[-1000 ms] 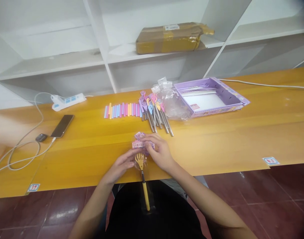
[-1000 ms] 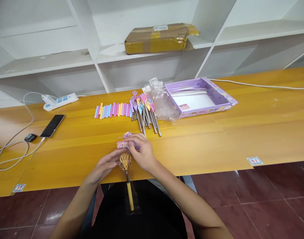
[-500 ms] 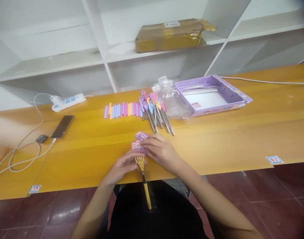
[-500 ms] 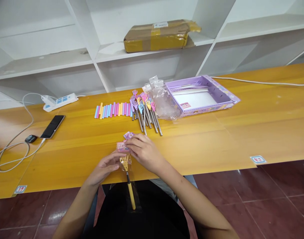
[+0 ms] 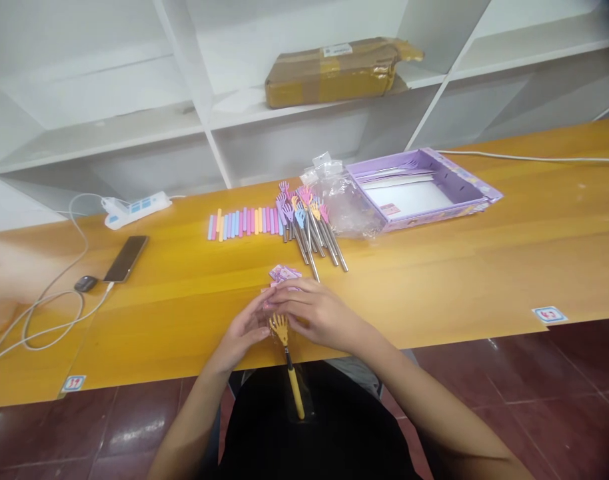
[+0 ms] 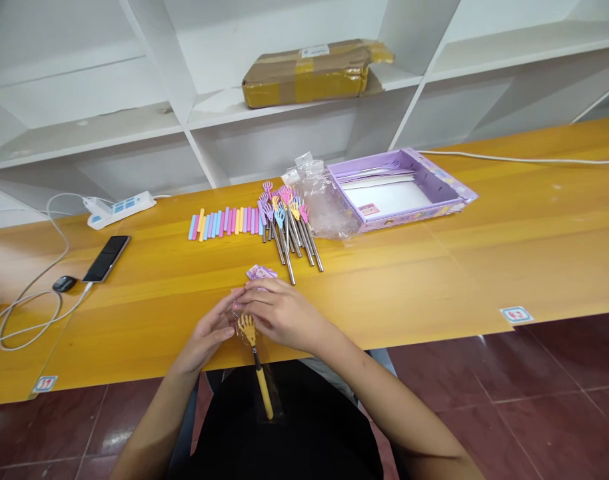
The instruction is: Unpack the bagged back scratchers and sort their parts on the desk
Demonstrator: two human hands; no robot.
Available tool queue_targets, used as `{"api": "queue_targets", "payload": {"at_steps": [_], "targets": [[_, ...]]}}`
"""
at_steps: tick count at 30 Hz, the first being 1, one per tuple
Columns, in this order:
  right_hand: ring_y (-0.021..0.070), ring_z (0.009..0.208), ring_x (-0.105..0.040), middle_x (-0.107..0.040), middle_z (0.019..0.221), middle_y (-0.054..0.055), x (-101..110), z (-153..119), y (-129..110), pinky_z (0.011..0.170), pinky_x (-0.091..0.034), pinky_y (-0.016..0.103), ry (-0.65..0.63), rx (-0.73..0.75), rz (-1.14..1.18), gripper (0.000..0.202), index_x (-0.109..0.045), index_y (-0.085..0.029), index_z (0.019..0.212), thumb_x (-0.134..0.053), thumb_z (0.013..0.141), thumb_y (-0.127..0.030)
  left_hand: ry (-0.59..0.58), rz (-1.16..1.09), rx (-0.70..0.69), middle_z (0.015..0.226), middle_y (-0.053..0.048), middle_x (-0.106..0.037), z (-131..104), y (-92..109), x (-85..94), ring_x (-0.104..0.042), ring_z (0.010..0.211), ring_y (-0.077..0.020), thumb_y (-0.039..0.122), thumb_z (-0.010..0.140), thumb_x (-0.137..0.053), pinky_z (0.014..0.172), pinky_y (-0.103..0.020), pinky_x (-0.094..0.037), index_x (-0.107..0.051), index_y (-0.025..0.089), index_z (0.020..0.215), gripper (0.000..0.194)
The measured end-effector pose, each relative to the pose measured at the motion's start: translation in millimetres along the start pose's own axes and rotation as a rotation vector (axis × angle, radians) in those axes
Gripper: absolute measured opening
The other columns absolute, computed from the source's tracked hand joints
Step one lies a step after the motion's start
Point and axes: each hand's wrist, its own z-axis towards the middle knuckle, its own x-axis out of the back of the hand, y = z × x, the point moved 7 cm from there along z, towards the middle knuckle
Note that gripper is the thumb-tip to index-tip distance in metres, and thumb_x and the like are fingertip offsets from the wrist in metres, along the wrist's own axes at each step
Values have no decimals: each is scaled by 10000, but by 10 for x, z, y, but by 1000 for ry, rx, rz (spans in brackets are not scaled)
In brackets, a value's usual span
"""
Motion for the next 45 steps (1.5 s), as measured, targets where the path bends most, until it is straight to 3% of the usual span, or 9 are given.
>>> {"api": "queue_targets", "payload": {"at_steps": [11, 16, 20, 23, 26, 32, 38, 41, 45], "targets": [[293, 1415, -591, -808, 1185, 77, 174, 3, -44, 1220, -486, 546, -89, -78, -72, 336, -783, -235, 1227, -645, 958, -87, 37, 24, -22, 1674, -107, -516, -2, 11, 23, -498, 1524, -377, 403, 953, -778, 1268, -497, -379, -591, 311, 1575, 655], [291, 1065, -710, -783, 935, 102, 170, -45, 54, 964, -584, 457, -122, -222, -209, 145, -763, -185, 994, -627, 1019, -140, 208, 100, 42, 1557, -112, -639, 33, -57, 123, -590, 1441, -339, 445, 984, -747, 1225, -452, -431, -721, 267, 1424, 476], [195, 693, -670, -747, 790, 43, -47, -153, 32, 645, -492, 309, -304, -312, -125, 223, -727, -213, 884, -640, 1075, -288, 461, 164, 45, 1204, -113, -814, 12, -77, 272, -749, 1160, -302, 527, 953, -764, 1067, -405, -545, -829, 193, 1095, 369], [173, 565, -626, -710, 684, 11, -317, -223, -93, 548, -406, 291, -448, -346, 3, 329, -721, -220, 812, -691, 1049, -447, 513, 148, 73, 1068, -97, -832, -5, -86, 305, -776, 1000, -275, 525, 898, -816, 942, -375, -586, -829, 183, 1034, 369], [189, 545, -626, -717, 664, 36, -534, -228, -163, 524, -379, 308, -491, -433, 24, 388, -728, -195, 789, -755, 989, -526, 517, 159, 73, 1078, -85, -826, -21, -81, 327, -762, 1012, -259, 475, 901, -809, 944, -353, -574, -832, 187, 1018, 312], [211, 674, -696, -770, 769, 52, -700, -232, -200, 583, -404, 300, -545, -519, 56, 232, -760, -183, 861, -847, 913, -392, 590, 129, -9, 1058, -63, -805, -61, -92, 413, -728, 1052, -246, 377, 925, -753, 984, -344, -551, -826, 193, 988, 208], [192, 745, -674, -734, 874, 28, -862, -474, -367, 654, -437, 288, -411, -557, 75, 111, -701, -192, 910, -786, 936, -259, 651, 98, -84, 1036, -38, -771, -87, -60, 457, -702, 975, -210, 391, 957, -720, 899, -301, -542, -793, 207, 978, 199], [193, 784, -651, -700, 952, 41, -877, -595, -487, 691, -468, 294, -297, -557, 66, 77, -652, -196, 946, -698, 927, -137, 582, 81, -68, 1020, -34, -764, -69, -57, 399, -691, 928, -201, 406, 963, -718, 855, -288, -532, -787, 216, 970, 203], [167, 748, -609, -653, 872, 11, -825, -723, -574, 690, -468, 277, -161, -636, 311, 106, -582, -217, 934, -603, 961, -117, 420, 100, -88, 1114, -66, -775, -34, 22, 237, -710, 1032, -244, 442, 931, -760, 926, -322, -533, -786, 219, 1020, 242]]}}
